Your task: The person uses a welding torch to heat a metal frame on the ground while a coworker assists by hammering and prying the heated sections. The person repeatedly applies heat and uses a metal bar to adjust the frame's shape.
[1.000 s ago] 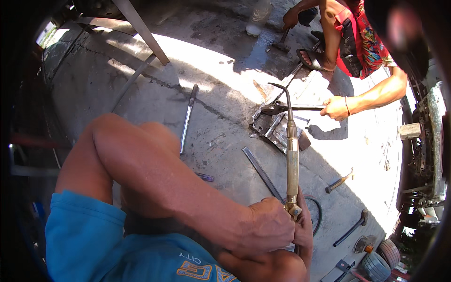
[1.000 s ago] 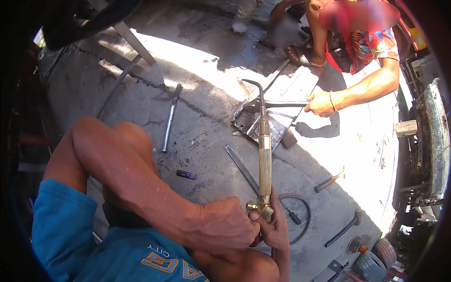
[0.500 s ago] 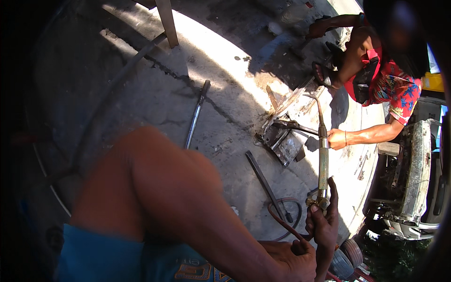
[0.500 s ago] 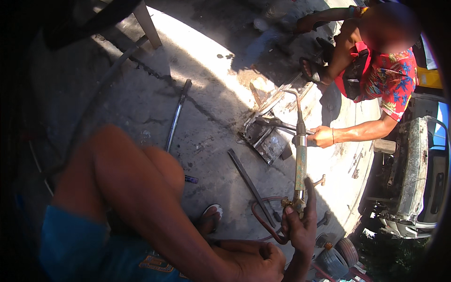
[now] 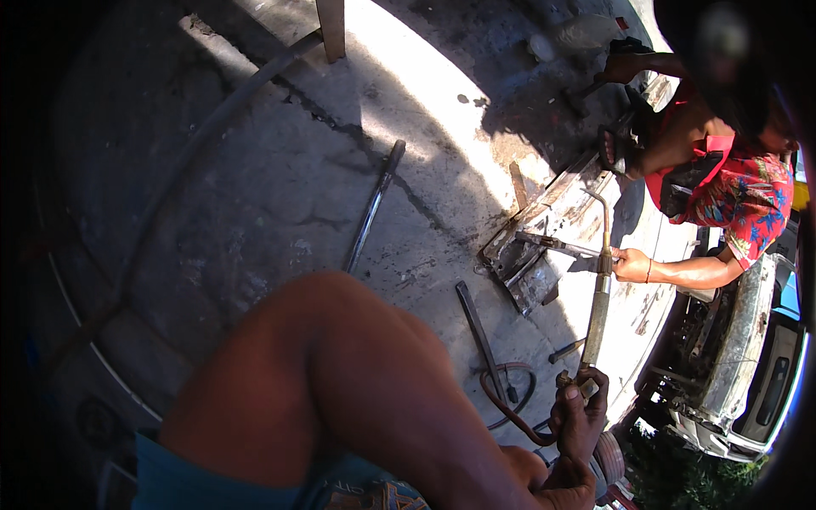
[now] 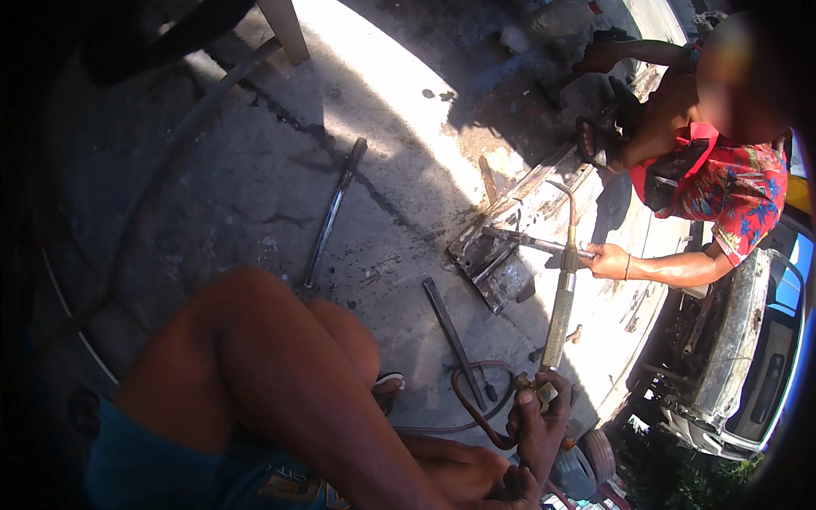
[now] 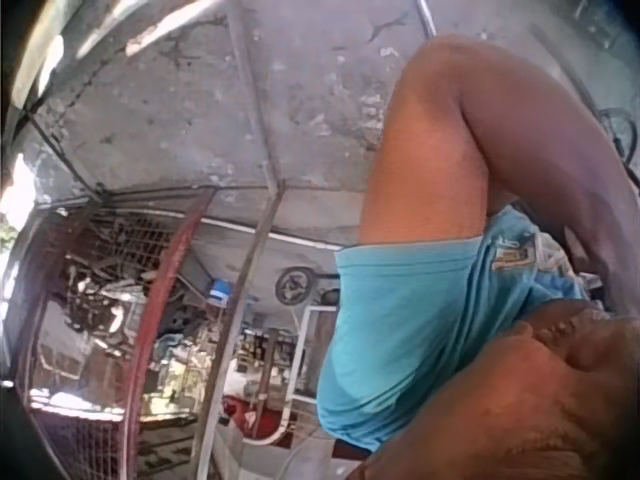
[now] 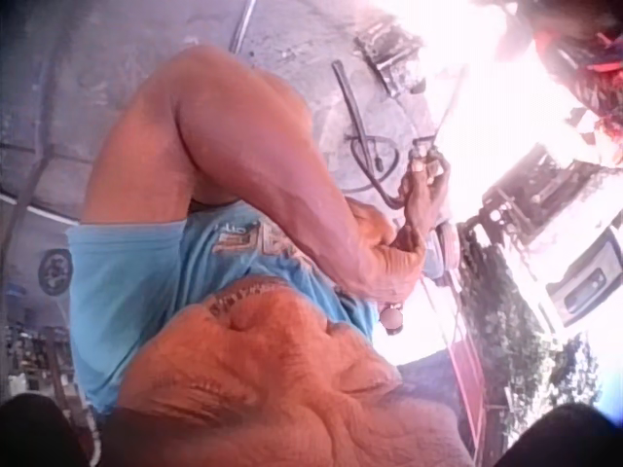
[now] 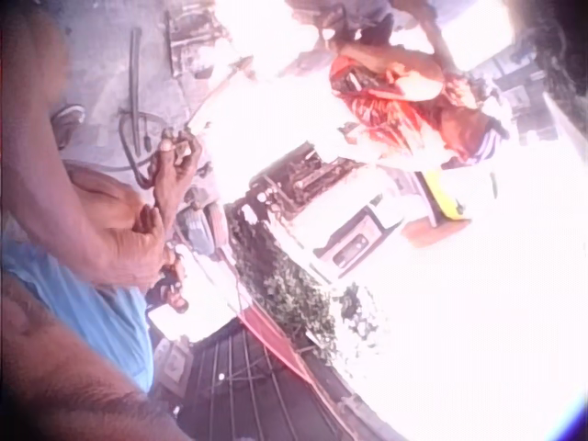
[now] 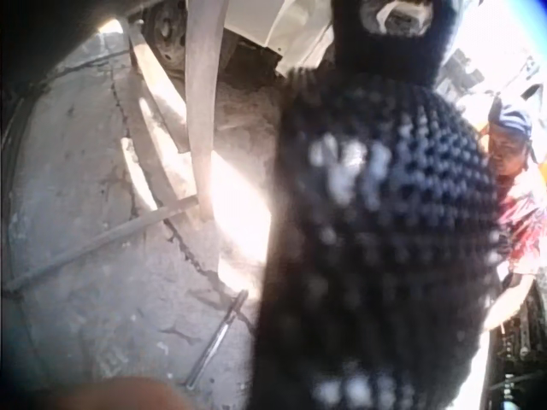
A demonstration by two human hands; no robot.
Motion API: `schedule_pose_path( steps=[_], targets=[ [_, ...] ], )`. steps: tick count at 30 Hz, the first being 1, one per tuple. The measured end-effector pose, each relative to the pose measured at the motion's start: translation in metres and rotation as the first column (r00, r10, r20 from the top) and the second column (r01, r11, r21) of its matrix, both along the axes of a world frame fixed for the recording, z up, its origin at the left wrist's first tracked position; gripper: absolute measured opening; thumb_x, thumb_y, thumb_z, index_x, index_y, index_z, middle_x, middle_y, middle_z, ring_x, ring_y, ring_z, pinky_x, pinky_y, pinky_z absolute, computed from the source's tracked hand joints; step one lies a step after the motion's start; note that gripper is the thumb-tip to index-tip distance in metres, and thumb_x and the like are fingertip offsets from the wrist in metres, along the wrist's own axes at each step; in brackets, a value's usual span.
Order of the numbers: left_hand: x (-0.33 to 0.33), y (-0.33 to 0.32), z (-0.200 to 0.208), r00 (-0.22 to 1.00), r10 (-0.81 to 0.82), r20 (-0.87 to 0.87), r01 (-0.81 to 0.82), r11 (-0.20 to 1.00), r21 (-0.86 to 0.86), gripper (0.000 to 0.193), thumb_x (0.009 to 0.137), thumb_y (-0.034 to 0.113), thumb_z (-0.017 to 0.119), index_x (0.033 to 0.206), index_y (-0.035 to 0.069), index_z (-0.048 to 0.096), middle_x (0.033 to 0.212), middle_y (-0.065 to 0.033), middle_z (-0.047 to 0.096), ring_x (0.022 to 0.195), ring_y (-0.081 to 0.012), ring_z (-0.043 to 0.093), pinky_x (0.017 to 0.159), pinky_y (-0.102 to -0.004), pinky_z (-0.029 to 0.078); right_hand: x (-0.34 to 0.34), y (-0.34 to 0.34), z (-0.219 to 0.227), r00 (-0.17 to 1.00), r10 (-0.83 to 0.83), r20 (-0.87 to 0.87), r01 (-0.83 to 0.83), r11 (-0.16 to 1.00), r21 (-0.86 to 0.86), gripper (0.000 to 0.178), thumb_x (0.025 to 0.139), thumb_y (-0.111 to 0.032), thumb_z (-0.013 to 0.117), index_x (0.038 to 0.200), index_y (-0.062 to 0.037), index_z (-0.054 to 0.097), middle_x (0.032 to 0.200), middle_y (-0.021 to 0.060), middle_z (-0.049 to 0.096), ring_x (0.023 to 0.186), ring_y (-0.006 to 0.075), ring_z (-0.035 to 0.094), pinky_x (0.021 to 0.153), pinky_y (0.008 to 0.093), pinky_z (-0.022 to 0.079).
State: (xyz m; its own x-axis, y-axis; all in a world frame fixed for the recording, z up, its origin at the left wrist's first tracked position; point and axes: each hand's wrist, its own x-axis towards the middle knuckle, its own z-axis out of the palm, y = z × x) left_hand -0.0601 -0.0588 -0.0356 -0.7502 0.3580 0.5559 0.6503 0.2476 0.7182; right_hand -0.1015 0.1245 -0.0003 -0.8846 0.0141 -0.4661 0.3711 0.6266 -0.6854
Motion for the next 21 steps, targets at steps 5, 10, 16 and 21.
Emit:
schedule_pose_path(
  steps=[5,10,16,21],
  targets=[
    [-0.005,0.005,0.008,1.000,0.002,0.015,-0.002,1.000,-0.004,0.030,0.091,0.028,0.065,0.079,0.000,0.065,0.060,-0.0154,0.065,0.057,-0.0344,0.069,0.054,-0.0480,0.054,0.004,-0.001,-0.004,0.997,-0.074,-0.015,0.073,0.996,-0.056,0.030,0.100,-0.019,0.070,0.123,-0.0092,0.053,0.070,0.0001,0.051,0.049,0.0070,0.044,0.042,0.0228,0.033],
    [0.005,0.011,0.021,0.999,0.051,0.002,-0.051,0.998,-0.039,0.031,0.093,0.029,0.065,0.080,0.000,0.065,0.060,-0.0150,0.064,0.057,-0.0339,0.069,0.054,-0.0474,0.054,0.010,0.012,0.003,0.999,-0.023,-0.039,0.017,0.990,-0.138,0.028,0.100,-0.017,0.069,0.122,-0.0080,0.054,0.073,0.0007,0.054,0.051,0.0063,0.045,0.044,0.0225,0.034],
    [-0.001,0.049,0.047,0.985,0.167,0.052,-0.165,0.986,-0.028,0.032,0.095,0.030,0.064,0.082,0.001,0.064,0.059,-0.0147,0.064,0.056,-0.0333,0.069,0.055,-0.0467,0.054,0.016,0.040,0.008,0.995,0.052,-0.087,-0.068,0.978,-0.198,0.028,0.099,-0.015,0.069,0.121,-0.0071,0.054,0.078,0.0016,0.059,0.053,0.0058,0.047,0.046,0.0221,0.035],
    [-0.010,0.057,0.058,0.931,0.310,0.193,-0.323,0.945,0.041,0.033,0.097,0.030,0.064,0.083,0.001,0.064,0.059,-0.0143,0.064,0.056,-0.0329,0.069,0.055,-0.0461,0.054,0.015,0.051,-0.004,0.993,0.028,-0.114,-0.059,0.959,-0.278,0.025,0.099,-0.009,0.069,0.120,-0.0061,0.055,0.086,0.0023,0.063,0.056,0.0041,0.047,0.047,0.0213,0.035]
  ],
)
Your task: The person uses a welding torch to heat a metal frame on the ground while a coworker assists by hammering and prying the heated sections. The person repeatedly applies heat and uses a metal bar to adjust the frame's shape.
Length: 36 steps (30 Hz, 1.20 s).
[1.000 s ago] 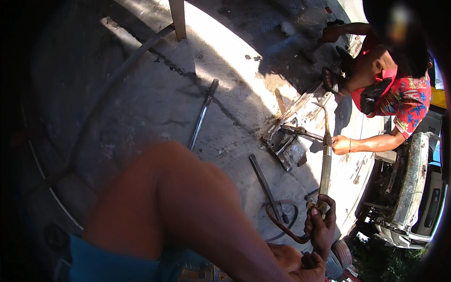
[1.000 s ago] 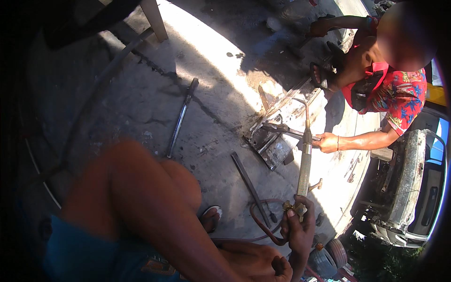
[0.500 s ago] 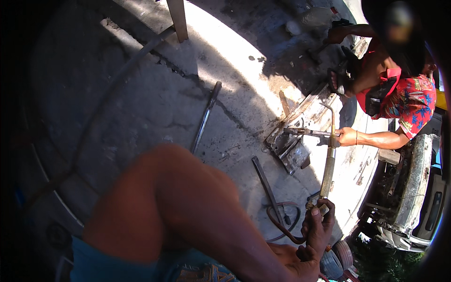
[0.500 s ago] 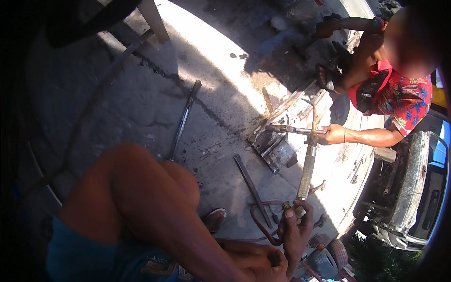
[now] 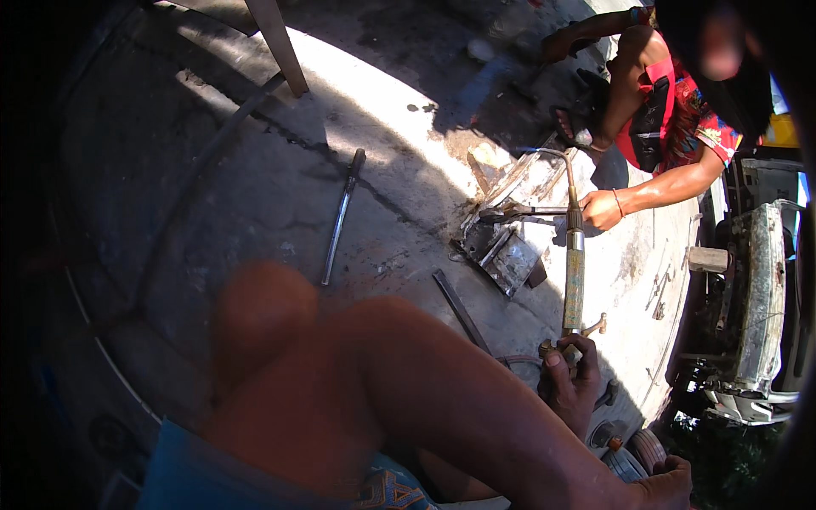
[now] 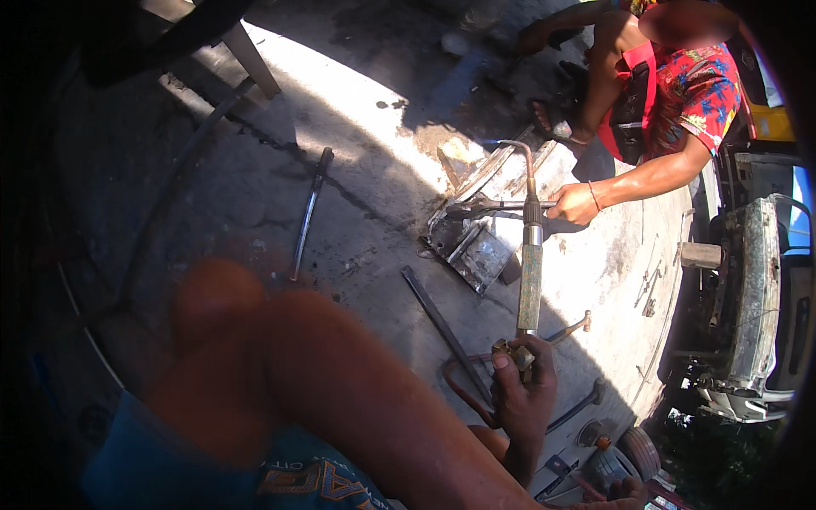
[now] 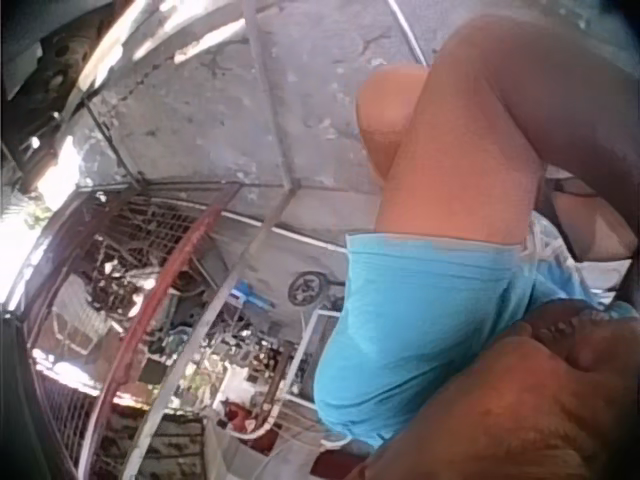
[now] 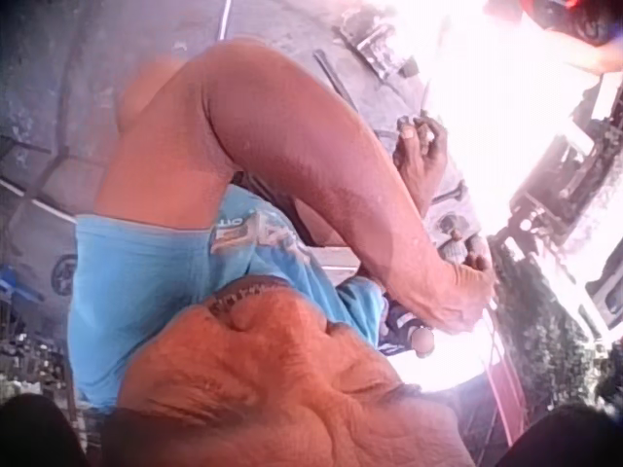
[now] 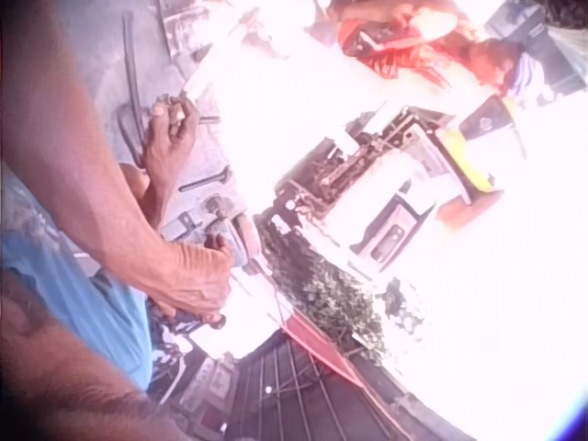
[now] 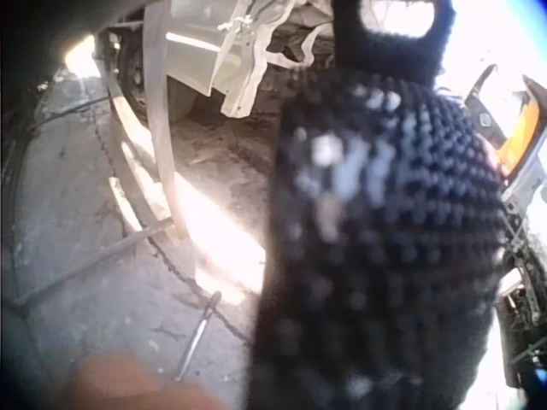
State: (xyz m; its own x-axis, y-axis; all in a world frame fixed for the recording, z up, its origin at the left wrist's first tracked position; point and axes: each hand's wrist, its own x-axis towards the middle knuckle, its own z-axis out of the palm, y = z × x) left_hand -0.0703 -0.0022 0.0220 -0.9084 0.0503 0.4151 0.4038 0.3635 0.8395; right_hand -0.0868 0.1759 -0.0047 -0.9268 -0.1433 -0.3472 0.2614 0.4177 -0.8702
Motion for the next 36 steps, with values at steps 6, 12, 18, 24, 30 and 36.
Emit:
schedule_pose_path(
  steps=[6,12,18,24,30,36],
  targets=[
    [-0.028,0.002,-0.008,0.963,0.161,0.216,-0.196,0.969,0.151,0.034,0.100,0.031,0.063,0.085,0.001,0.063,0.058,-0.0139,0.063,0.055,-0.0323,0.069,0.056,-0.0454,0.055,0.007,0.000,-0.009,0.965,-0.231,-0.121,0.243,0.966,0.089,0.027,0.099,-0.008,0.070,0.121,-0.0041,0.056,0.096,0.0049,0.065,0.074,0.0069,0.056,0.060,0.0214,0.042],
    [-0.055,-0.024,-0.065,0.931,0.096,0.352,-0.185,0.956,0.227,0.046,0.104,0.035,0.057,0.079,-0.002,0.066,0.060,-0.0191,0.064,0.059,-0.0376,0.070,0.057,-0.0501,0.055,0.002,-0.020,-0.002,0.981,0.129,-0.143,-0.078,0.944,0.320,0.027,0.100,-0.008,0.068,0.123,0.0009,0.056,0.095,0.0054,0.065,0.074,0.0058,0.055,0.062,0.0216,0.043],
    [-0.076,-0.031,-0.087,0.870,-0.186,0.456,-0.001,0.925,0.379,0.056,0.106,0.039,0.052,0.075,-0.004,0.069,0.063,-0.0237,0.066,0.065,-0.0421,0.071,0.062,-0.0515,0.057,0.001,-0.029,-0.008,0.994,0.015,-0.110,0.028,0.926,0.377,0.025,0.098,-0.007,0.071,0.117,0.0011,0.058,0.090,0.0053,0.066,0.070,0.0062,0.054,0.059,0.0226,0.041],
    [-0.091,-0.025,-0.117,0.841,-0.126,0.526,-0.135,0.892,0.431,0.054,0.101,0.047,0.059,0.085,-0.004,0.069,0.070,-0.0256,0.068,0.074,-0.0451,0.071,0.071,-0.0521,0.057,-0.001,-0.037,-0.008,0.997,0.043,-0.068,-0.006,0.882,0.471,0.029,0.095,-0.008,0.074,0.118,0.0015,0.058,0.092,0.0075,0.070,0.074,0.0092,0.058,0.065,0.0251,0.047],
    [-0.104,-0.003,-0.158,0.830,-0.190,0.525,-0.169,0.810,0.561,0.049,0.097,0.048,0.063,0.092,-0.001,0.068,0.074,-0.0233,0.069,0.077,-0.0434,0.071,0.071,-0.0504,0.054,-0.003,-0.039,-0.014,0.995,0.083,-0.048,-0.046,0.853,0.519,0.033,0.093,-0.009,0.076,0.120,0.0020,0.060,0.095,0.0120,0.073,0.084,0.0130,0.065,0.078,0.0284,0.052],
    [-0.110,0.013,-0.180,0.766,-0.305,0.566,-0.226,0.697,0.681,0.055,0.094,0.046,0.067,0.078,-0.006,0.068,0.071,-0.0262,0.068,0.076,-0.0436,0.072,0.071,-0.0522,0.055,-0.006,-0.043,-0.011,0.992,0.123,0.029,-0.114,0.776,0.620,0.033,0.091,-0.009,0.078,0.118,0.0015,0.062,0.092,0.0123,0.074,0.081,0.0137,0.065,0.076,0.0305,0.053]
  ],
)
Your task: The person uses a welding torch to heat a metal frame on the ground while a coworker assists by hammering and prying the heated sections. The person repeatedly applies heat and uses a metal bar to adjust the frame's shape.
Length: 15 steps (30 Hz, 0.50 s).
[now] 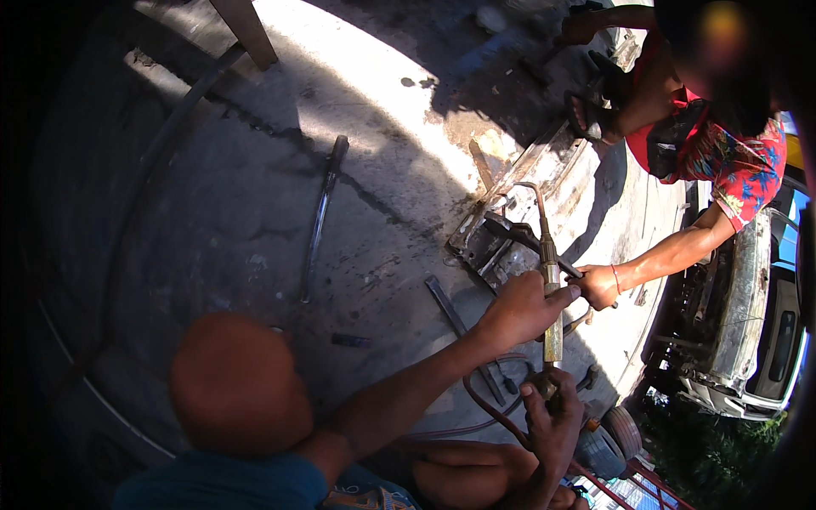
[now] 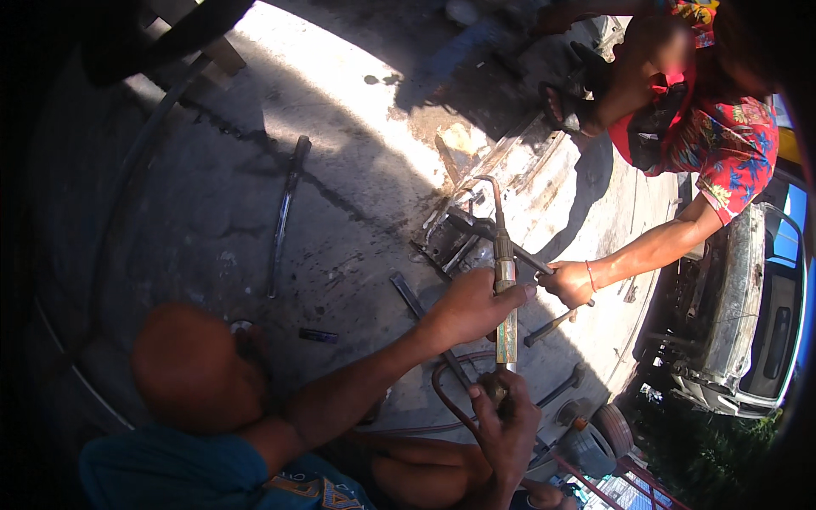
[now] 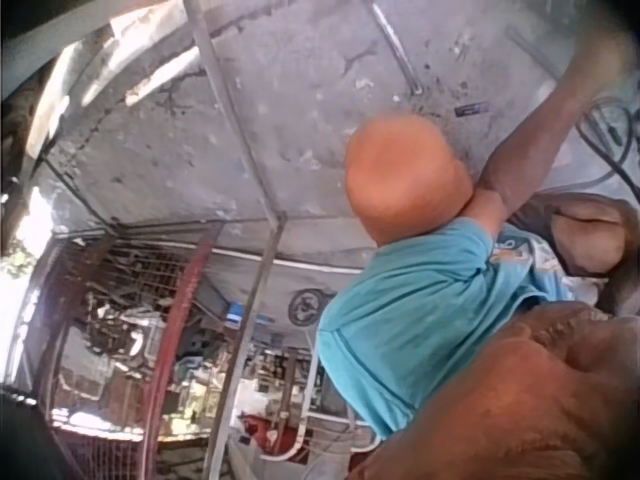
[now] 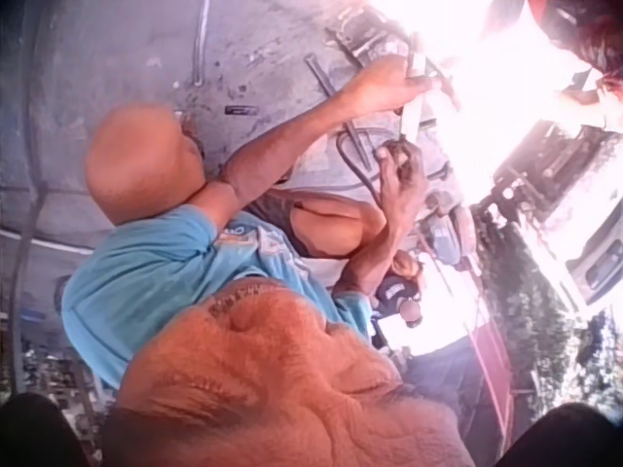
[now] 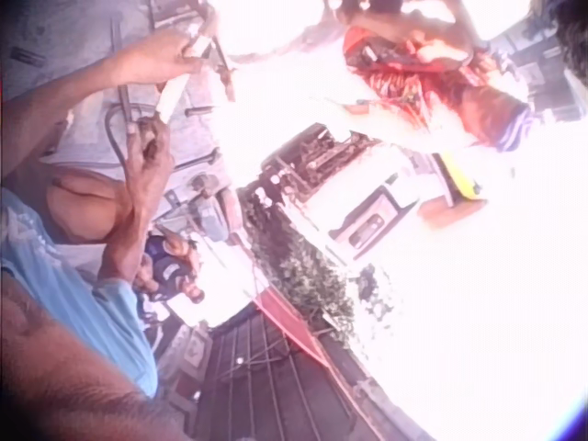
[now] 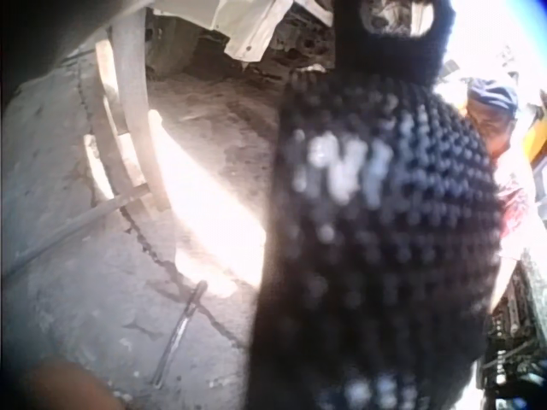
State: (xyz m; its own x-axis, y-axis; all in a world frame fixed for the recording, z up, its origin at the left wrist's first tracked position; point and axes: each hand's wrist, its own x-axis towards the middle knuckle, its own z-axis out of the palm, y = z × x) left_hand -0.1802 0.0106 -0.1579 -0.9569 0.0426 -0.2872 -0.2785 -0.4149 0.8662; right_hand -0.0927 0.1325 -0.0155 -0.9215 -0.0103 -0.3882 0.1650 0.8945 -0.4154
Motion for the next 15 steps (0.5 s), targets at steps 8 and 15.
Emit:
schedule_pose_path(
  steps=[8,15],
  targets=[
    [-0.001,0.018,-0.021,0.991,-0.050,0.128,0.024,0.980,0.197,0.055,0.095,0.042,0.065,0.072,-0.007,0.066,0.060,-0.0177,0.065,0.056,-0.0270,0.071,0.053,-0.0417,0.056,-0.008,-0.014,0.008,0.997,0.021,0.080,-0.036,0.983,0.181,0.031,0.091,-0.016,0.078,0.115,-0.0022,0.065,0.081,0.0129,0.070,0.070,0.0146,0.062,0.069,0.0324,0.052],
    [0.000,0.014,-0.025,0.990,-0.047,0.130,0.021,0.980,0.198,0.049,0.096,0.040,0.067,0.079,-0.007,0.067,0.065,-0.0175,0.068,0.058,-0.0236,0.071,0.052,-0.0385,0.057,-0.009,-0.012,0.000,0.997,0.012,0.080,-0.023,0.990,0.138,0.029,0.092,-0.017,0.077,0.114,-0.0033,0.066,0.078,0.0115,0.069,0.067,0.0150,0.061,0.067,0.0332,0.051]
  ],
)
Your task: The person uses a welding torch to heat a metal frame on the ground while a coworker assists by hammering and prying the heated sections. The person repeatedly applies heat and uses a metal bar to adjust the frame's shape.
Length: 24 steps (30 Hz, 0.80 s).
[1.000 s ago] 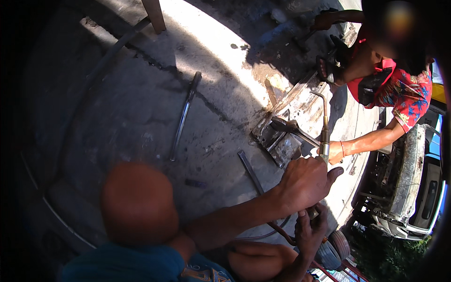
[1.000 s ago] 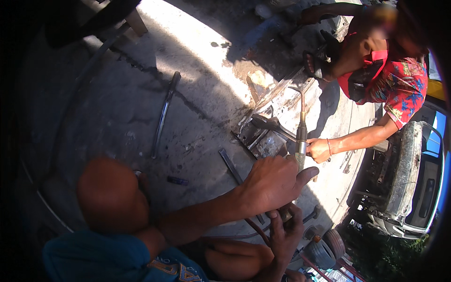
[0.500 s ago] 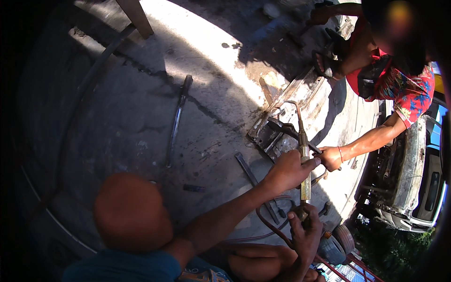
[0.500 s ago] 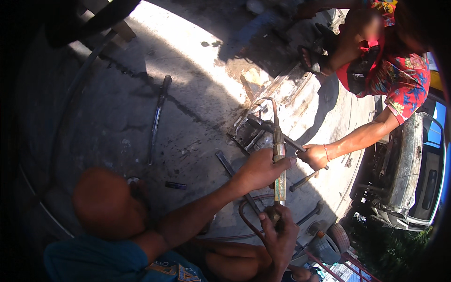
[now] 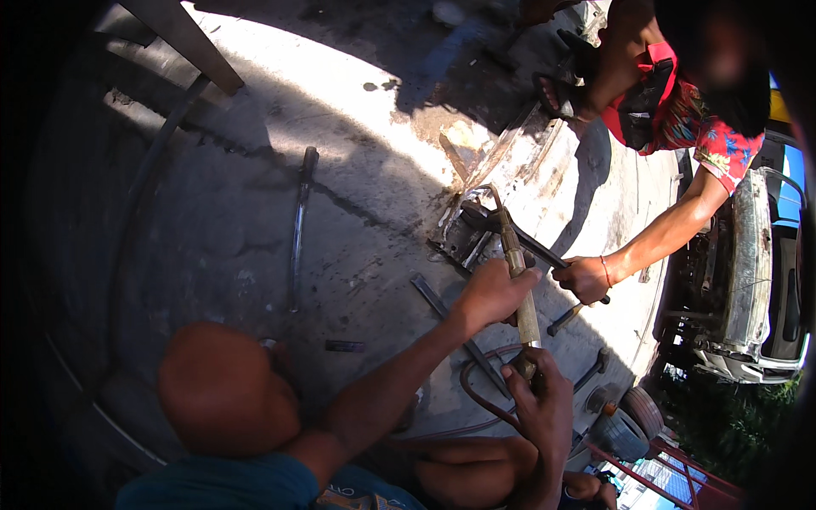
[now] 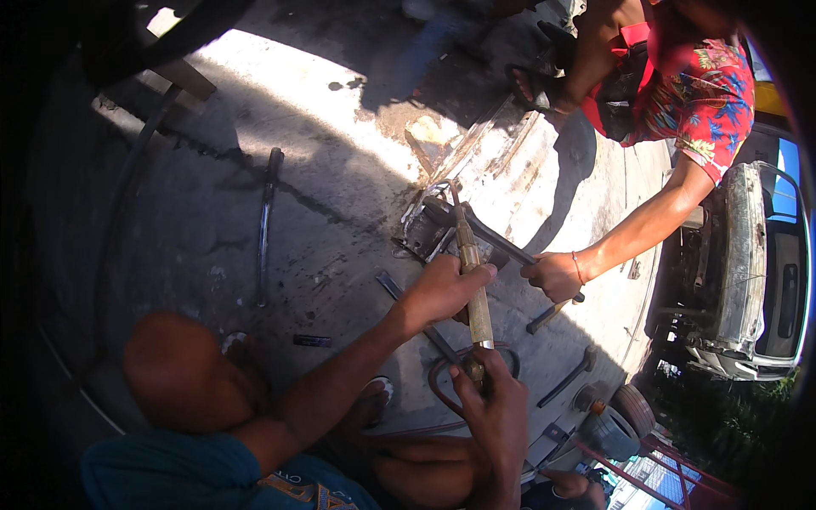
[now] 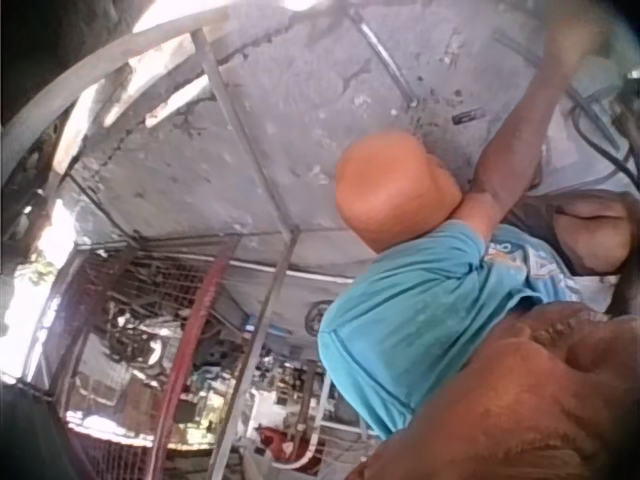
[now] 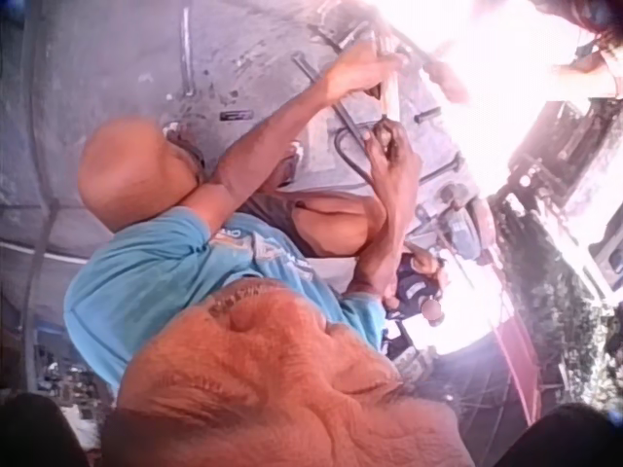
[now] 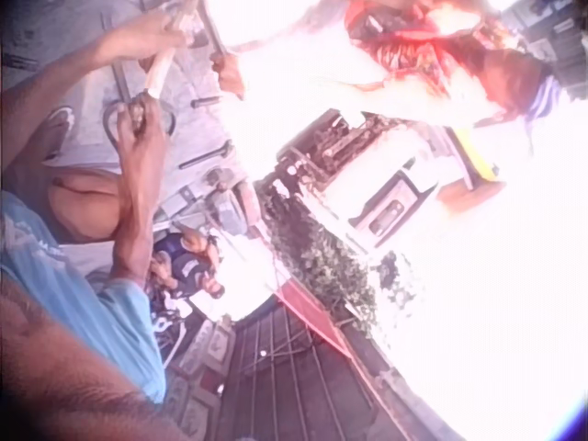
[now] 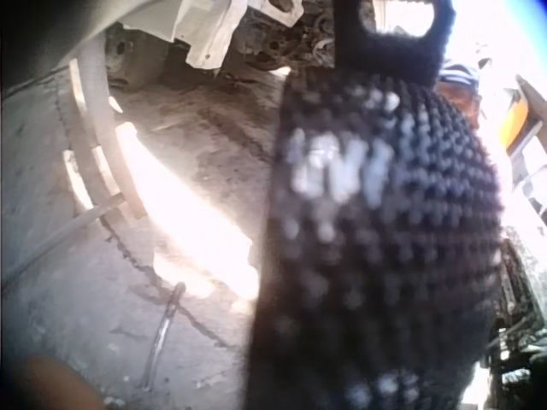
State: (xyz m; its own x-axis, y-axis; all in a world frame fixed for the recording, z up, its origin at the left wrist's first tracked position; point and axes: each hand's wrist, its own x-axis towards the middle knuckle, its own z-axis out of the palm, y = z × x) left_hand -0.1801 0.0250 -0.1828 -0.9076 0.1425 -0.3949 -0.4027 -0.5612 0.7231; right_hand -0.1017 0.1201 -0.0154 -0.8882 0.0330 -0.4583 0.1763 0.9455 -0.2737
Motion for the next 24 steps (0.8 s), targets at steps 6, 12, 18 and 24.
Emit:
schedule_pose_path(
  steps=[6,12,18,24],
  targets=[
    [0.000,-0.004,0.002,0.991,-0.027,0.130,0.024,0.999,0.025,0.046,0.095,0.037,0.068,0.082,-0.006,0.068,0.069,-0.0156,0.070,0.060,-0.0225,0.072,0.052,-0.0377,0.057,-0.005,-0.006,0.001,1.000,0.015,0.022,-0.015,1.000,-0.011,0.026,0.092,-0.017,0.076,0.112,-0.0042,0.065,0.076,0.0128,0.067,0.063,0.0193,0.061,0.065,0.0347,0.051],
    [-0.002,-0.005,-0.007,0.994,-0.081,0.069,0.084,0.996,-0.037,0.047,0.096,0.039,0.068,0.088,-0.007,0.067,0.075,-0.0127,0.070,0.063,-0.0178,0.071,0.054,-0.0334,0.058,-0.008,-0.002,-0.002,0.998,0.052,0.042,-0.051,0.998,-0.035,0.028,0.092,-0.016,0.074,0.114,-0.0028,0.063,0.078,0.0146,0.068,0.064,0.0226,0.065,0.066,0.0353,0.052],
    [-0.002,0.000,-0.014,0.994,-0.059,0.097,0.062,0.998,-0.031,0.054,0.095,0.044,0.066,0.081,-0.008,0.069,0.069,-0.0146,0.069,0.060,-0.0204,0.070,0.055,-0.0372,0.055,-0.010,-0.001,-0.004,0.998,0.052,0.045,-0.050,0.997,-0.050,0.027,0.093,-0.019,0.074,0.114,-0.0038,0.064,0.076,0.0173,0.068,0.065,0.0295,0.069,0.065,0.0384,0.051],
    [-0.002,0.002,-0.019,0.993,-0.066,0.096,0.069,0.997,-0.029,0.055,0.096,0.045,0.066,0.086,-0.009,0.071,0.073,-0.0152,0.071,0.064,-0.0204,0.071,0.058,-0.0366,0.056,-0.010,0.005,-0.008,0.997,0.043,0.072,-0.038,0.997,-0.063,0.031,0.094,-0.024,0.074,0.117,-0.0054,0.064,0.075,0.0201,0.069,0.067,0.0314,0.072,0.065,0.0393,0.052]
  ],
)
